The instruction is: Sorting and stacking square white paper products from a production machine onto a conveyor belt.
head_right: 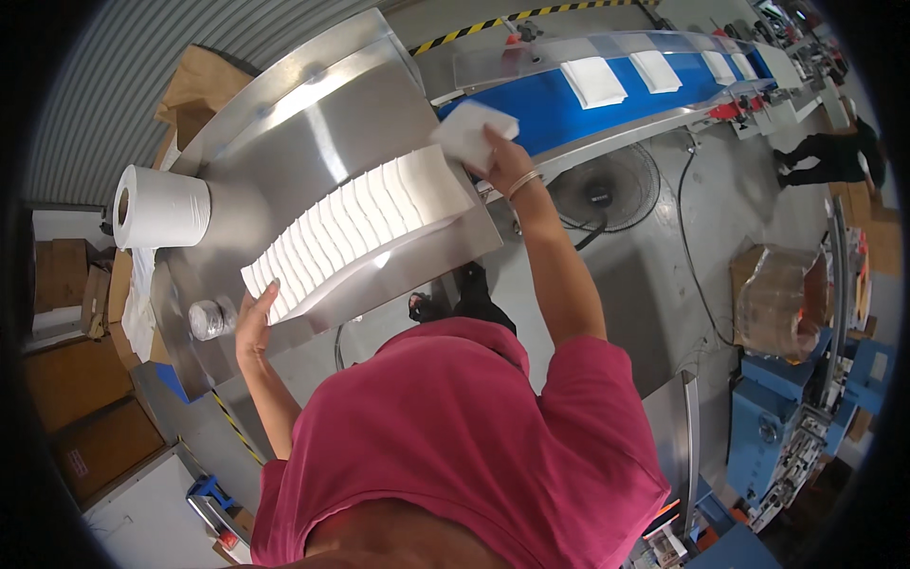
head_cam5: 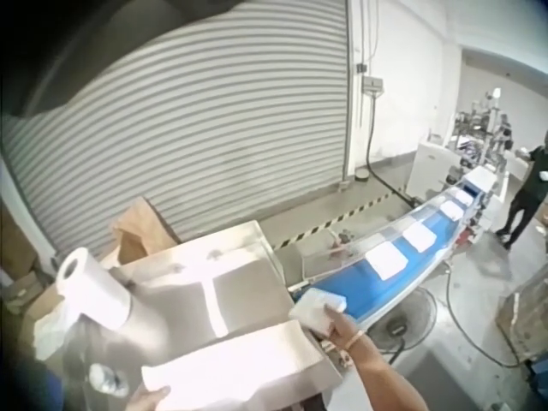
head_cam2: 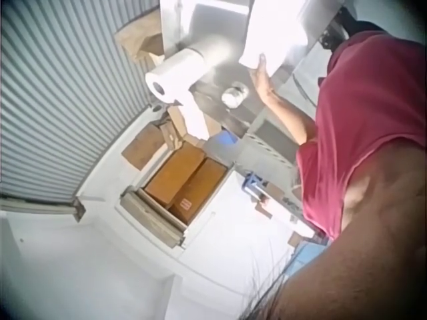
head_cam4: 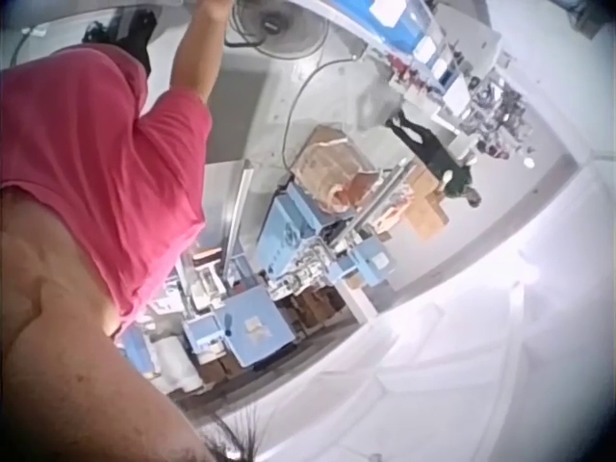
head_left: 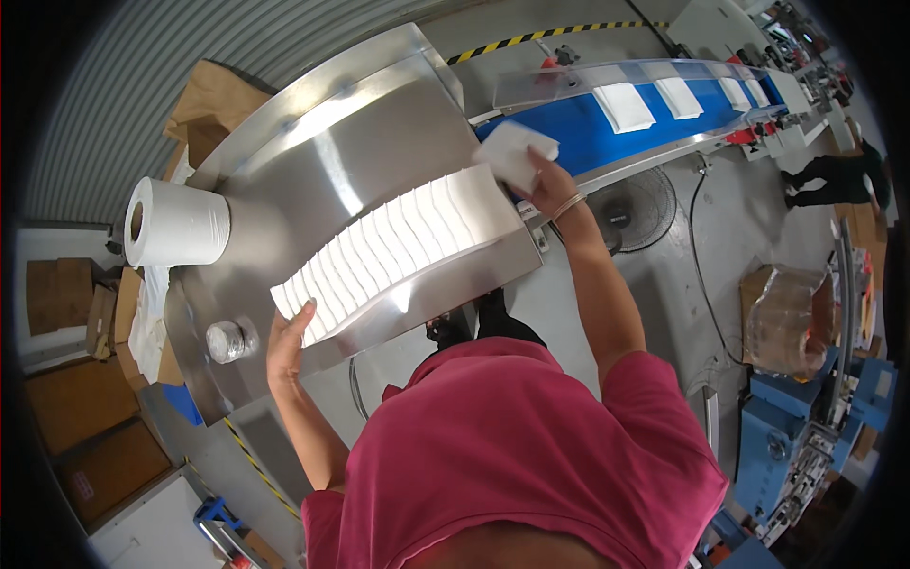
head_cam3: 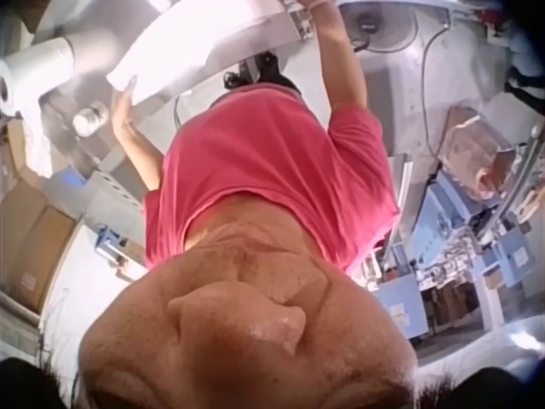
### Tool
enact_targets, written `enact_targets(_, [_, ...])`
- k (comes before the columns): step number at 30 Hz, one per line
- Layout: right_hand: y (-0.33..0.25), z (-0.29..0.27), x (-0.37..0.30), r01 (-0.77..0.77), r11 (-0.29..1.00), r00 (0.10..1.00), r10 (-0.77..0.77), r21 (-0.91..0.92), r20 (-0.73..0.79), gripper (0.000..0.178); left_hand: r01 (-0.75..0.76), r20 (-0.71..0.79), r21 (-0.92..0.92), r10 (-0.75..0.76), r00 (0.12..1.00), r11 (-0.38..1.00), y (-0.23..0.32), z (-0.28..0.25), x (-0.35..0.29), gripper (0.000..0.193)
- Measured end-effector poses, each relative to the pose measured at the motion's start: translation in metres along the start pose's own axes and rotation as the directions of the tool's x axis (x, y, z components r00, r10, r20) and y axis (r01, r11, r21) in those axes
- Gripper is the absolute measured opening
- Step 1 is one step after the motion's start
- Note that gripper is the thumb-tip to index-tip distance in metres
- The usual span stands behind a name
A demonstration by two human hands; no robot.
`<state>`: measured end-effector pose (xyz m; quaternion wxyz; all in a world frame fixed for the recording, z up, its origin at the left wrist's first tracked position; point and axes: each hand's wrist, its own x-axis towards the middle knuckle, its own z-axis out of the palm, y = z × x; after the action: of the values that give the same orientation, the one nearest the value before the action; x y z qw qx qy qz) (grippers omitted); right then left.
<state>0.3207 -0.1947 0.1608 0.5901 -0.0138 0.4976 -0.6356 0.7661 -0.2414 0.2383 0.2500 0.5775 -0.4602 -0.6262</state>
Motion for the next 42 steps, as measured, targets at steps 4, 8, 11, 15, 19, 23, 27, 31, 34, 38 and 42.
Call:
enact_targets(4, [0.01,0.024,-0.024,-0.072,0.983,0.965,0.112,-0.167,0.239,0.057,-0.046,0.014,-0.024,0.047,0.999,0.999,0.002,0.01,-0.003,0.067])
enact_targets(8, [0.012,0.055,-0.052,0.163,0.865,0.969,-0.049,-0.475,0.244,0.057,-0.029,0.032,-0.005,0.029,0.999,1.0,0.009,0.016,0.0,0.069])
enact_targets(11, [0.003,0.055,-0.046,-0.049,0.939,0.983,0.105,-0.339,0.149,0.057,-0.011,0.034,-0.016,0.011,0.999,1.0,0.008,0.017,0.002,0.071])
enact_targets(15, [0.007,0.038,-0.03,0.058,0.842,0.998,-0.059,-0.536,0.015,0.049,-0.016,0.027,-0.017,0.016,1.0,1.0,0.007,0.016,0.001,0.07])
enact_targets(19, [0.0,0.012,-0.015,0.392,0.195,0.917,-0.167,-0.899,0.363,0.038,-0.029,0.029,-0.014,0.029,0.999,0.999,0.007,0.016,0.0,0.069])
enact_targets(23, [-0.003,0.01,0.001,-0.085,0.96,0.992,0.108,0.268,-0.07,0.047,-0.016,0.031,0.009,0.015,0.999,1.0,0.008,0.023,0.003,0.069])
enact_targets(27, [0.008,0.049,-0.042,0.036,0.888,0.983,0.05,-0.459,0.174,0.052,-0.027,0.028,0.005,0.027,0.999,1.0,0.007,0.026,0.002,0.069])
enact_targets(31, [0.006,0.058,-0.049,0.067,0.885,0.985,0.015,-0.462,0.171,0.055,-0.025,0.054,0.017,0.024,0.998,1.0,0.014,0.032,0.005,0.07])
enact_targets(34, [0.004,0.052,-0.041,-0.056,0.945,0.984,0.107,-0.322,0.143,0.054,-0.023,0.073,0.02,0.022,0.997,1.0,0.013,0.032,0.007,0.07])
enact_targets(38, [0.019,0.009,-0.009,0.28,0.43,0.958,-0.179,-0.858,0.222,0.043,-0.024,0.092,-0.006,0.024,0.996,1.0,0.012,0.032,0.009,0.07])
enact_targets(42, [-0.015,0.031,-0.03,0.317,-0.068,0.948,0.038,-0.946,0.315,0.034,-0.024,0.038,0.005,0.024,0.999,1.0,0.01,0.026,0.0,0.069])
